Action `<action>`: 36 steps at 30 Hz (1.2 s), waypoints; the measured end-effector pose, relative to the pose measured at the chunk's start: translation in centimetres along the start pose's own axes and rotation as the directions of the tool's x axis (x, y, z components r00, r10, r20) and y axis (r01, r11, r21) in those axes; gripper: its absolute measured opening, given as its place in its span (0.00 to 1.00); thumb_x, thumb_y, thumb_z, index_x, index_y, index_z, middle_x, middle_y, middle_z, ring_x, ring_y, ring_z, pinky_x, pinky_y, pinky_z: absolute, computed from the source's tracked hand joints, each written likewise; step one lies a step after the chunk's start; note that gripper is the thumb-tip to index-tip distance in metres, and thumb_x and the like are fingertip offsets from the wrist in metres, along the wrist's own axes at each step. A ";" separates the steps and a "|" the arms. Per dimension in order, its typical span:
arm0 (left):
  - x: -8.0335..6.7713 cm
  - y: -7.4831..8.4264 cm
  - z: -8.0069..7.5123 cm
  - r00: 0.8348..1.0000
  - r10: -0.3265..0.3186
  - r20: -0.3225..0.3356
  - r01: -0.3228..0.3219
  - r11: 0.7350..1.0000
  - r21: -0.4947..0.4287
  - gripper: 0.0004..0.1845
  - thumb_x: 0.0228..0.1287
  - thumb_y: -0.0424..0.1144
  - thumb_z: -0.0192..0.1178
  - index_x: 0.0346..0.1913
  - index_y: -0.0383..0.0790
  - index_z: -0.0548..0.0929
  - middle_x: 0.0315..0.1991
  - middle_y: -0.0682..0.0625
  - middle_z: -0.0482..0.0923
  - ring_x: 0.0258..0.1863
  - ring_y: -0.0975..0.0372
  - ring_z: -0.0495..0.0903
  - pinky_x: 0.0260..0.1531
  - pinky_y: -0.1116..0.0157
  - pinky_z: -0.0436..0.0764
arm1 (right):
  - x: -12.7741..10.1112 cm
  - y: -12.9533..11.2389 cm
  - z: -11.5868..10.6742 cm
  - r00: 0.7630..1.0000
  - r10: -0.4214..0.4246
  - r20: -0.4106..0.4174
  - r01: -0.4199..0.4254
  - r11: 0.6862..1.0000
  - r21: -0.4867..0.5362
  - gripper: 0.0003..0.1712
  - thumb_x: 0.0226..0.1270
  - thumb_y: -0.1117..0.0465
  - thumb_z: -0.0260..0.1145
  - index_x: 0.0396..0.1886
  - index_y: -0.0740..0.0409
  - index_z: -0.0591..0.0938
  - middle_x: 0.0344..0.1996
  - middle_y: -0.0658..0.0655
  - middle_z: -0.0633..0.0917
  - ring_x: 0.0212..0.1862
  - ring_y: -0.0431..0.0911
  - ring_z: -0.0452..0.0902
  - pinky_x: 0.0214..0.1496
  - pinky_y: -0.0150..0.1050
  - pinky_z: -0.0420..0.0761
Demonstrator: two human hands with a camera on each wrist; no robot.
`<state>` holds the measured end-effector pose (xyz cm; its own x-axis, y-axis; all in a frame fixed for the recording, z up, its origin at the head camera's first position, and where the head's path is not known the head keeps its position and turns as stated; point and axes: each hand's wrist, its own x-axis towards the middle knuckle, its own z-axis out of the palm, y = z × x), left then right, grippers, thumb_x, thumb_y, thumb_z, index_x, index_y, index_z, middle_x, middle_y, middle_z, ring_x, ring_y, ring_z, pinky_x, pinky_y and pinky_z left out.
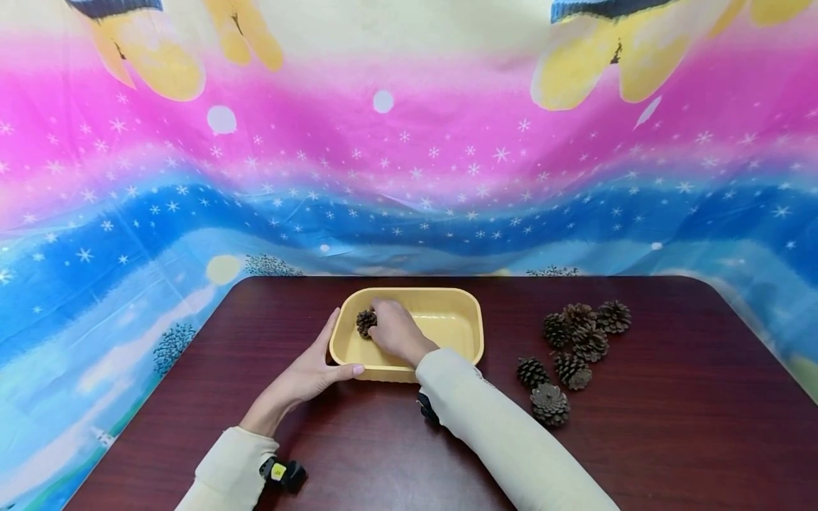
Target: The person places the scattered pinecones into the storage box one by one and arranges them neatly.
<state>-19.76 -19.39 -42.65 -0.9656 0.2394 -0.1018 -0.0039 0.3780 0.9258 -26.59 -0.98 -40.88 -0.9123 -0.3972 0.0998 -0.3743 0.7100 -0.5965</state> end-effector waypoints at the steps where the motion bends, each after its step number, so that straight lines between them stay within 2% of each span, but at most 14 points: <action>1: 0.0 0.0 0.0 1.000 0.000 -0.002 0.000 1.000 0.004 0.69 0.59 0.44 0.79 0.87 0.51 0.34 0.87 0.42 0.40 0.83 0.48 0.52 0.82 0.45 0.50 | 0.0 0.0 0.0 1.000 0.003 0.000 -0.003 1.000 0.004 0.21 0.67 0.68 0.72 0.59 0.65 0.83 0.56 0.65 0.87 0.62 0.58 0.81 0.68 0.53 0.79; 9: 0.0 0.0 0.1 1.000 -0.001 -0.006 0.001 1.000 0.007 0.69 0.58 0.44 0.80 0.87 0.50 0.35 0.87 0.43 0.40 0.83 0.48 0.51 0.82 0.45 0.48 | -0.1 0.0 -0.1 1.000 0.002 -0.006 -0.002 1.000 0.015 0.21 0.67 0.71 0.71 0.59 0.66 0.83 0.56 0.65 0.87 0.62 0.58 0.82 0.67 0.52 0.80; 15: 0.0 0.1 0.1 1.000 -0.004 -0.007 0.004 1.000 0.006 0.68 0.59 0.44 0.79 0.87 0.51 0.35 0.87 0.43 0.41 0.81 0.50 0.55 0.81 0.48 0.51 | -0.1 0.0 0.0 1.000 0.019 -0.010 -0.019 1.000 0.005 0.20 0.68 0.70 0.70 0.59 0.66 0.82 0.56 0.65 0.86 0.62 0.58 0.82 0.66 0.52 0.81; 23: 0.0 0.1 0.0 1.000 -0.003 -0.004 0.003 1.000 0.001 0.68 0.59 0.44 0.79 0.87 0.50 0.35 0.87 0.43 0.40 0.82 0.49 0.54 0.81 0.47 0.51 | 0.0 0.0 0.0 0.999 0.031 -0.030 -0.032 0.999 -0.030 0.17 0.68 0.69 0.71 0.55 0.65 0.83 0.51 0.64 0.88 0.56 0.56 0.84 0.59 0.51 0.83; 30: -0.1 0.2 0.1 1.000 0.003 -0.005 -0.003 1.000 -0.001 0.68 0.60 0.43 0.79 0.87 0.49 0.34 0.87 0.42 0.41 0.80 0.49 0.59 0.81 0.48 0.53 | -0.1 0.1 0.3 0.997 0.059 -0.044 -0.061 0.997 -0.054 0.17 0.68 0.68 0.72 0.56 0.65 0.84 0.52 0.64 0.88 0.56 0.57 0.84 0.61 0.52 0.83; 36: -0.2 0.4 0.1 1.000 0.005 -0.005 -0.005 1.000 0.000 0.68 0.60 0.42 0.79 0.87 0.49 0.34 0.87 0.42 0.41 0.80 0.49 0.59 0.81 0.48 0.52 | -0.1 0.1 0.4 0.997 0.056 -0.046 -0.059 0.996 -0.068 0.16 0.68 0.67 0.72 0.54 0.64 0.84 0.51 0.63 0.88 0.56 0.56 0.84 0.61 0.52 0.83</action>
<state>-19.52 -19.23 -42.34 -0.9668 0.2371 -0.0954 0.0009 0.3765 0.9264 -26.43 -1.07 -41.29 -0.9384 -0.3299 0.1031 -0.3306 0.7697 -0.5461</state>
